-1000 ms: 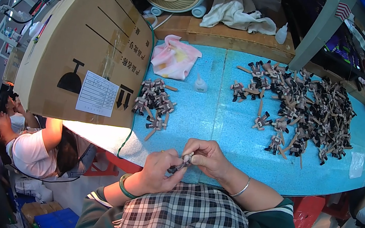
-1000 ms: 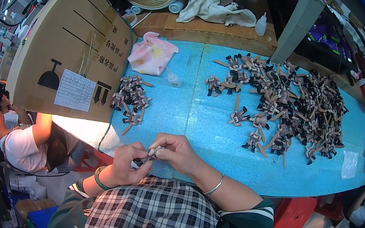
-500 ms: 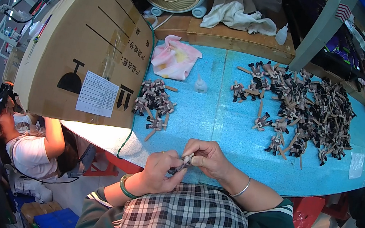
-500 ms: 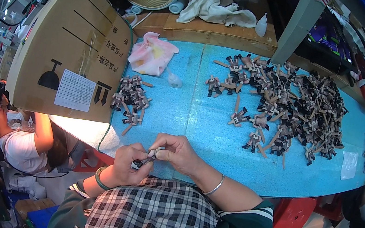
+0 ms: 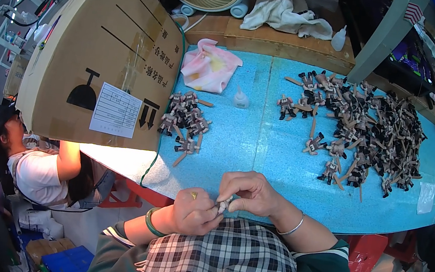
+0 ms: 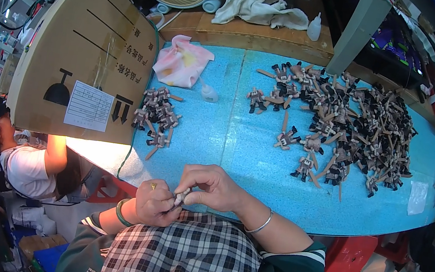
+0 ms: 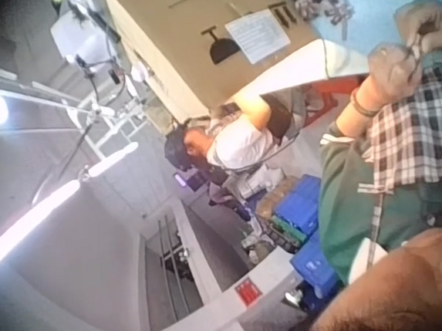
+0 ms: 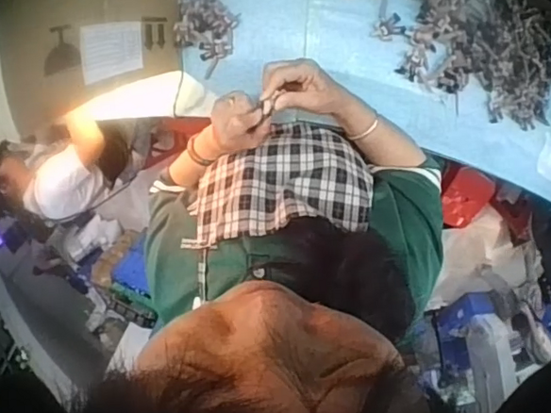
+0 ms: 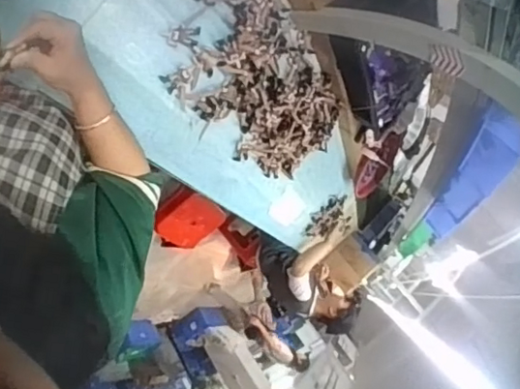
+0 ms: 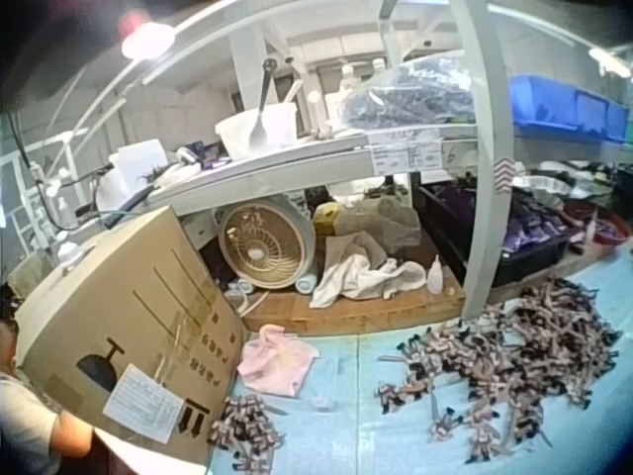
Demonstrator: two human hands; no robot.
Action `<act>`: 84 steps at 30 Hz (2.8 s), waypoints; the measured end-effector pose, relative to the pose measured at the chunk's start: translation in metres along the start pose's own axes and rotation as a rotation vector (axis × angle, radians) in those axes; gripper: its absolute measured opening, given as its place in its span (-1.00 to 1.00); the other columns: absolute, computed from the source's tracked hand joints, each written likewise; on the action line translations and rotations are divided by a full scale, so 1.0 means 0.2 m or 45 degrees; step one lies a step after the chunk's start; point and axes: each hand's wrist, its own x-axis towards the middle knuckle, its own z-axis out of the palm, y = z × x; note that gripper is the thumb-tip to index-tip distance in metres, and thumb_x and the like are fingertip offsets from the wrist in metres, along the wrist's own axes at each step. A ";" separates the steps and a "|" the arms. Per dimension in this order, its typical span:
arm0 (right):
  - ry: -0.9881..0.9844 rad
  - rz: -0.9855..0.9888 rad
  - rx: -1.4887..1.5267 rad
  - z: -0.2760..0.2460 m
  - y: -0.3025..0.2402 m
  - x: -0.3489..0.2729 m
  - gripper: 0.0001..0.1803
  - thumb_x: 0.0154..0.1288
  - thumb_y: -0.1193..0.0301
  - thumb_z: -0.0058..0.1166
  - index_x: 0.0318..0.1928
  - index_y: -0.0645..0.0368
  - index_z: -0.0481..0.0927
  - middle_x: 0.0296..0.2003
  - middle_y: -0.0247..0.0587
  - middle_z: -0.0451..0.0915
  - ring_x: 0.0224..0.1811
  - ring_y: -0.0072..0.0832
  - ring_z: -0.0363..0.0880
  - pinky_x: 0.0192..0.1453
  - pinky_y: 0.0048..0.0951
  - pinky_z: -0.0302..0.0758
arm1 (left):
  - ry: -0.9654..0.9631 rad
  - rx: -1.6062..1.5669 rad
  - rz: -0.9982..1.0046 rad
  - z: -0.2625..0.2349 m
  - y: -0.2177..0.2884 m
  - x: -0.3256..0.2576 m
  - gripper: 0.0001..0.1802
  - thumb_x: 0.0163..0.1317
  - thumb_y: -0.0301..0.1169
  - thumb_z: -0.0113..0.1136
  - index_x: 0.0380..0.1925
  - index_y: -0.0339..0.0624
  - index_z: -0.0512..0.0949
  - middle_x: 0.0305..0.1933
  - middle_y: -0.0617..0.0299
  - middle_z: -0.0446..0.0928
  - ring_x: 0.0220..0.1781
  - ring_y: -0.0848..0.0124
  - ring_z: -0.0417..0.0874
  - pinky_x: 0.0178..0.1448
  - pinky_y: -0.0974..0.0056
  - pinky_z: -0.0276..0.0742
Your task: The person assembles toy figures at a workbench by fitting pieces together by hand, applying glue from a bottle, and pressing the components into place.
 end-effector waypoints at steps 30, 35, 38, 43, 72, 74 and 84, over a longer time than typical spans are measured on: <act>0.155 0.136 0.226 0.00 0.06 0.00 -0.82 0.18 0.50 0.25 -0.20 0.27 0.65 -0.31 -0.32 0.54 -0.28 -0.62 0.49 -0.14 -0.57 0.43 | 0.036 -0.154 -0.325 0.02 0.01 -0.03 -0.63 -0.11 -0.66 0.32 -0.32 -0.22 0.35 -0.59 0.19 0.39 -0.70 0.35 0.40 -0.63 0.32 0.27; 0.311 0.235 0.505 0.00 0.10 -0.01 -0.84 0.26 0.45 0.19 -0.19 0.25 0.62 -0.29 -0.30 0.58 -0.26 -0.61 0.51 -0.11 -0.55 0.46 | -0.009 -0.278 -0.744 0.00 0.01 0.03 -0.74 0.07 -0.62 0.21 -0.28 -0.25 0.34 -0.50 0.19 0.42 -0.54 0.52 0.43 -0.48 0.41 0.30; 0.457 0.338 0.668 -0.01 0.12 -0.01 -0.82 0.31 0.40 0.15 -0.17 0.24 0.60 -0.29 -0.27 0.59 -0.27 -0.58 0.52 -0.11 -0.54 0.47 | 0.036 -0.366 -1.045 0.02 -0.02 0.03 -0.77 0.11 -0.57 0.21 -0.27 -0.27 0.36 -0.42 0.23 0.42 -0.41 0.56 0.44 -0.34 0.45 0.34; 0.593 0.367 0.739 0.00 0.11 0.01 -0.79 0.38 0.33 0.06 -0.16 0.22 0.57 -0.30 -0.29 0.58 -0.31 -0.58 0.51 -0.16 -0.55 0.47 | 0.104 -0.262 -0.823 0.05 -0.03 0.04 -0.68 0.14 -0.52 0.24 -0.11 -0.34 0.42 -0.43 0.18 0.47 -0.44 0.49 0.52 -0.38 0.38 0.43; 0.228 0.420 -0.807 0.04 -0.12 0.08 -0.88 0.15 0.47 0.28 -0.29 0.21 0.68 -0.36 -0.33 0.59 -0.34 -0.61 0.51 -0.27 -0.56 0.42 | 0.558 -2.072 -2.052 -0.01 -0.02 -0.09 -0.70 0.39 -0.11 0.03 -0.32 -0.10 0.50 -0.68 0.41 0.26 -0.76 0.63 0.14 -0.65 0.49 0.06; 0.210 0.408 -0.774 0.02 -0.11 0.08 -0.88 0.14 0.47 0.29 -0.30 0.21 0.68 -0.37 -0.33 0.59 -0.34 -0.61 0.52 -0.28 -0.56 0.42 | 0.542 -2.045 -2.077 0.00 -0.02 -0.08 -0.71 0.39 -0.12 0.04 -0.32 -0.10 0.47 -0.67 0.40 0.28 -0.75 0.63 0.14 -0.64 0.49 0.07; 0.441 0.201 -0.392 0.01 -0.05 0.03 -0.70 0.10 0.44 0.31 -0.13 0.23 0.63 -0.19 -0.29 0.60 -0.19 -0.54 0.56 -0.16 -0.51 0.50 | 0.394 -1.440 -1.517 0.00 0.04 0.02 -0.83 0.37 -0.35 0.07 -0.19 -0.21 0.42 -0.45 0.24 0.44 -0.54 0.54 0.41 -0.46 0.46 0.34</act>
